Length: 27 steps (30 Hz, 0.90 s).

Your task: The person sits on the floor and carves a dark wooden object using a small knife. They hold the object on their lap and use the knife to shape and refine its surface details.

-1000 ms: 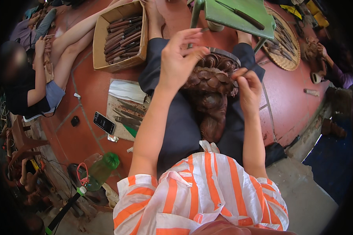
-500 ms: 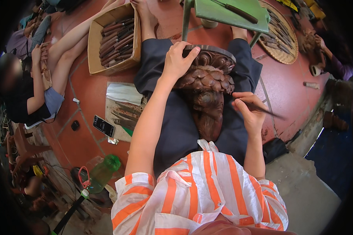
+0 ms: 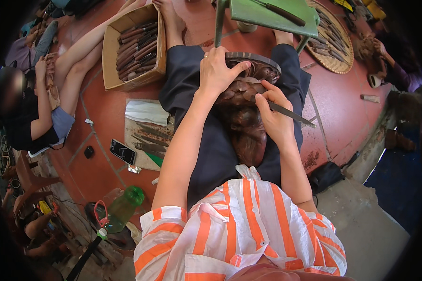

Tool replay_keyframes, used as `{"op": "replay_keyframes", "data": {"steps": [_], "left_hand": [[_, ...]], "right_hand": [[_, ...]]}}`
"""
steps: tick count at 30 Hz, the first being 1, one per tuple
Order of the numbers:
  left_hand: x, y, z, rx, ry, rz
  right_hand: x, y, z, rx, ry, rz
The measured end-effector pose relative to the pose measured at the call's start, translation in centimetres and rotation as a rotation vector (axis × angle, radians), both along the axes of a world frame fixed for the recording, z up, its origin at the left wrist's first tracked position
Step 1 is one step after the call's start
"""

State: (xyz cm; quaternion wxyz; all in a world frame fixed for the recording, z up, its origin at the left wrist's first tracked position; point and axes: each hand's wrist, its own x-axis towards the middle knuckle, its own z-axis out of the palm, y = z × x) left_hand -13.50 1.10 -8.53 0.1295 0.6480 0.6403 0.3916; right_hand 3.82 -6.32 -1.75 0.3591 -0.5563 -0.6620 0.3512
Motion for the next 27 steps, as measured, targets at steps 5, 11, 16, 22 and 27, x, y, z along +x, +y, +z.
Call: {"op": "replay_keyframes", "data": {"steps": [5,11,16,22,27], "left_hand": [[0.0,-0.1,0.1,-0.048,0.026,-0.001],[-0.1,-0.2,0.2,-0.033,0.005,0.0],[0.3,-0.1,0.2,-0.019,0.012,-0.001],[-0.2,-0.3,0.4,-0.028,0.008,0.008],[-0.1,-0.1,0.5,-0.038,-0.004,0.001]], "right_hand": [[-1.3,0.0,-0.1,0.052,-0.157,-0.011],[-0.7,0.5,-0.7,-0.027,0.035,-0.045],[-1.4,0.0,-0.7,0.041,-0.094,-0.091],[-0.9,0.6,-0.6,-0.108,0.1,-0.108],[-2.3,0.0,-0.3,0.12,-0.207,-0.073]]}}
